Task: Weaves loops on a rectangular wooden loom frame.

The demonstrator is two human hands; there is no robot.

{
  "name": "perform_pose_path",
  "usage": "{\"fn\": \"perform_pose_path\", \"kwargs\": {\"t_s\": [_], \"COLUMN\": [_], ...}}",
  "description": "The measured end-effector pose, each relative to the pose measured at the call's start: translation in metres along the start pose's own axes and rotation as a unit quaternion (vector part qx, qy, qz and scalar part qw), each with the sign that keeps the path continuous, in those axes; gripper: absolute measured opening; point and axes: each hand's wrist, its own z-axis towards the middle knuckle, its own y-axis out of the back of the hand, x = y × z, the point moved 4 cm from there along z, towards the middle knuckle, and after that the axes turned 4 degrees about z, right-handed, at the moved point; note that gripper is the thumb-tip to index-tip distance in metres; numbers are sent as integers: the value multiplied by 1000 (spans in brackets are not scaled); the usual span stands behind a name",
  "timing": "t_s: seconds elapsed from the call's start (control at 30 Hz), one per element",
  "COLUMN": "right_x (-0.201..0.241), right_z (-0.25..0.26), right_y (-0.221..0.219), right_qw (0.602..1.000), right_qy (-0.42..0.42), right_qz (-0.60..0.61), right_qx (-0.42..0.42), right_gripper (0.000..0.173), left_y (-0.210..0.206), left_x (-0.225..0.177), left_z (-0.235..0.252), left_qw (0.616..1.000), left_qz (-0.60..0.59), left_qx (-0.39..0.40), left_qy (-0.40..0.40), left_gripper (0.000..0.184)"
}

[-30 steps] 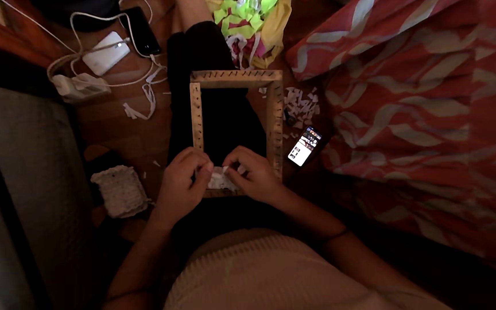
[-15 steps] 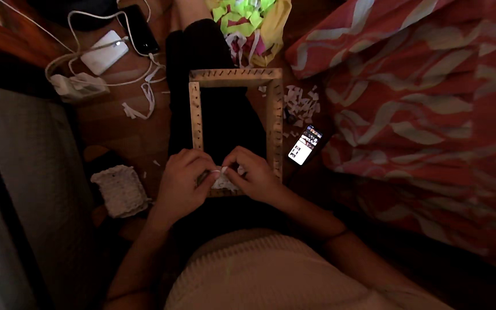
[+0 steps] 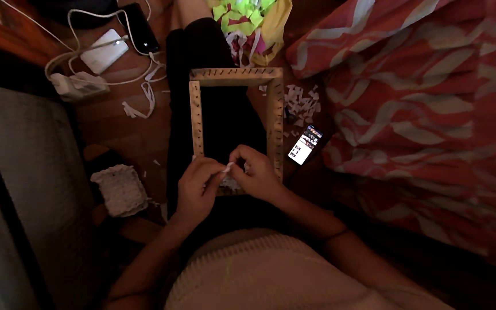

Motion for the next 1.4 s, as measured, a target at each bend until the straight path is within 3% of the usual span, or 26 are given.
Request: {"fn": "perform_pose_path", "kwargs": {"t_s": [0.1,0.17,0.23,0.33,0.7,0.9,1.0,1.4], "right_x": [1,-1,-6,-15,-9,-7,-7,-5], "right_z": [0,0,2,4,3,3,3,2], "right_y": [1,2,2,2,2,4,4,7], "right_qw": [989,967,941,916,927,943,946,946], "right_qy": [-92,-138,-154,-147,-204,-181,-175,-177], "right_qz": [107,199,279,346,295,270,268,268], "right_qx": [50,84,115,142,108,67,49,43], "right_gripper": [9,7,7,10,14,10,10,11], "left_y": [-3,-2,0,3,11,3,-3,1], "left_x": [0,2,6,11,18,6,2,8], "left_z": [-5,-6,-5,-2,5,4,2,1], "left_qw": [998,996,990,987,970,990,996,997], "left_qz": [1,-31,-75,-112,-203,-130,-89,-28], "left_qx": [-59,-74,-69,-33,130,44,3,-41], "left_qy": [-16,31,93,113,-16,42,20,-60], "left_gripper": [12,11,11,6,30,10,10,7]}}
